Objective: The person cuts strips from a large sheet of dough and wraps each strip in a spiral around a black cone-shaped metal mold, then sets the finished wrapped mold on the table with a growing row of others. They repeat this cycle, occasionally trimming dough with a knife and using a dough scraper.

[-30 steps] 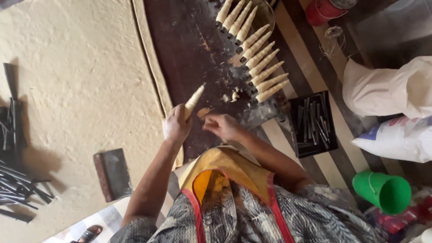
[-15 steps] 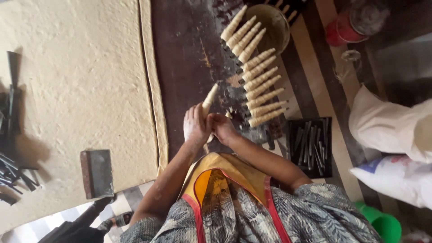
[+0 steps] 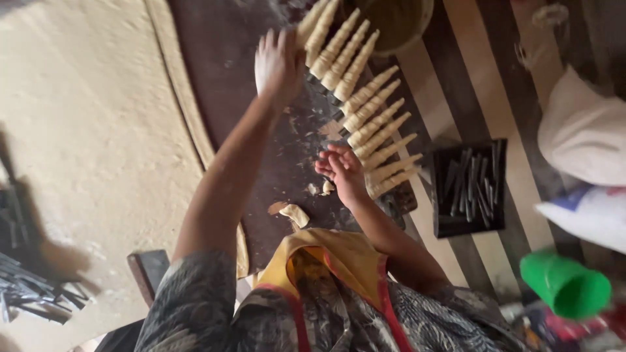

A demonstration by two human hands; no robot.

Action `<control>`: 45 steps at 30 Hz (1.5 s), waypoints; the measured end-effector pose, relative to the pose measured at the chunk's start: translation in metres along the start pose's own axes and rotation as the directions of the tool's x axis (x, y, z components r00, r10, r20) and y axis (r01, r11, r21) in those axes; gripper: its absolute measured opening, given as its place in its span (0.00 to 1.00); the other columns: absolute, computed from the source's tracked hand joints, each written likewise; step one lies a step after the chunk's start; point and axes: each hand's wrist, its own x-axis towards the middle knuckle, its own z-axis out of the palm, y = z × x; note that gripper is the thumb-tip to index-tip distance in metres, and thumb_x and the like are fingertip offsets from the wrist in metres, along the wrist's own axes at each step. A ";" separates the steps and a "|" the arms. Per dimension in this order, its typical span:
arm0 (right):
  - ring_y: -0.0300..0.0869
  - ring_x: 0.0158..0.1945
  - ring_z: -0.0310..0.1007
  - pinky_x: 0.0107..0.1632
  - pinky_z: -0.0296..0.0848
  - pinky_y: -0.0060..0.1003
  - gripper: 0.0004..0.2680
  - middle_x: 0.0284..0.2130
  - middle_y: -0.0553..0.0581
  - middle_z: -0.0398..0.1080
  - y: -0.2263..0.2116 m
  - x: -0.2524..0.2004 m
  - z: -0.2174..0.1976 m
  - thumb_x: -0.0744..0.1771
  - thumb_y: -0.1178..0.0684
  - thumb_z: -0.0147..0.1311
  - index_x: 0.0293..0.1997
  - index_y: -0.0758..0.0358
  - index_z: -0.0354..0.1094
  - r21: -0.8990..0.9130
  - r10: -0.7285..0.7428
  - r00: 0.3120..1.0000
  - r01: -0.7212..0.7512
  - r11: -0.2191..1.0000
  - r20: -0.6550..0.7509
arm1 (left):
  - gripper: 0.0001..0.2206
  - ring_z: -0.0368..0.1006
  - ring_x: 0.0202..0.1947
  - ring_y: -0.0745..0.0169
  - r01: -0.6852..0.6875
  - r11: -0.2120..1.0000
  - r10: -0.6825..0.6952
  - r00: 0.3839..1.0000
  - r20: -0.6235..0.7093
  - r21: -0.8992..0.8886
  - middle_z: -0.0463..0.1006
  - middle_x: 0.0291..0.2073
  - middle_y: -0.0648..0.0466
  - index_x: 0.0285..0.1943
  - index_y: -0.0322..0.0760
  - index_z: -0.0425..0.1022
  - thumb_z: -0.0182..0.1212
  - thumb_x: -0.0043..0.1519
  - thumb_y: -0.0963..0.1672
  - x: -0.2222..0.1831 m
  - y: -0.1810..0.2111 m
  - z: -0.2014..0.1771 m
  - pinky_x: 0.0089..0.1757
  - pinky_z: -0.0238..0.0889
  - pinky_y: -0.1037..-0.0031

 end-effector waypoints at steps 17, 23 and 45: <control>0.40 0.36 0.77 0.41 0.77 0.35 0.09 0.36 0.55 0.76 0.036 0.077 0.110 0.70 0.52 0.57 0.52 0.66 0.70 -0.733 0.138 0.836 0.371 0.571 0.531 | 0.16 0.75 0.47 0.37 0.412 0.849 -0.451 0.891 -0.046 -0.331 0.78 0.48 0.41 0.60 0.37 0.72 0.59 0.63 0.40 -0.318 -0.018 -0.090 0.45 0.72 0.57; 0.52 0.34 0.77 0.37 0.75 0.45 0.11 0.31 0.61 0.75 0.106 0.131 0.204 0.64 0.45 0.67 0.36 0.62 0.73 -0.714 -0.075 0.711 0.700 -0.022 0.699 | 0.07 0.80 0.37 0.44 0.633 0.699 -0.690 0.720 -0.078 -0.333 0.82 0.39 0.45 0.50 0.41 0.79 0.60 0.65 0.41 -0.442 -0.002 -0.096 0.38 0.73 0.60; 0.37 0.42 0.73 0.47 0.74 0.34 0.15 0.40 0.55 0.74 0.134 -0.149 0.117 0.68 0.54 0.59 0.62 0.63 0.68 -0.901 0.491 0.799 0.139 0.410 0.346 | 0.11 0.79 0.35 0.55 0.513 -0.423 -0.318 0.688 0.652 -0.747 0.82 0.37 0.44 0.51 0.25 0.75 0.60 0.66 0.43 -0.378 -0.106 -0.079 0.40 0.75 0.65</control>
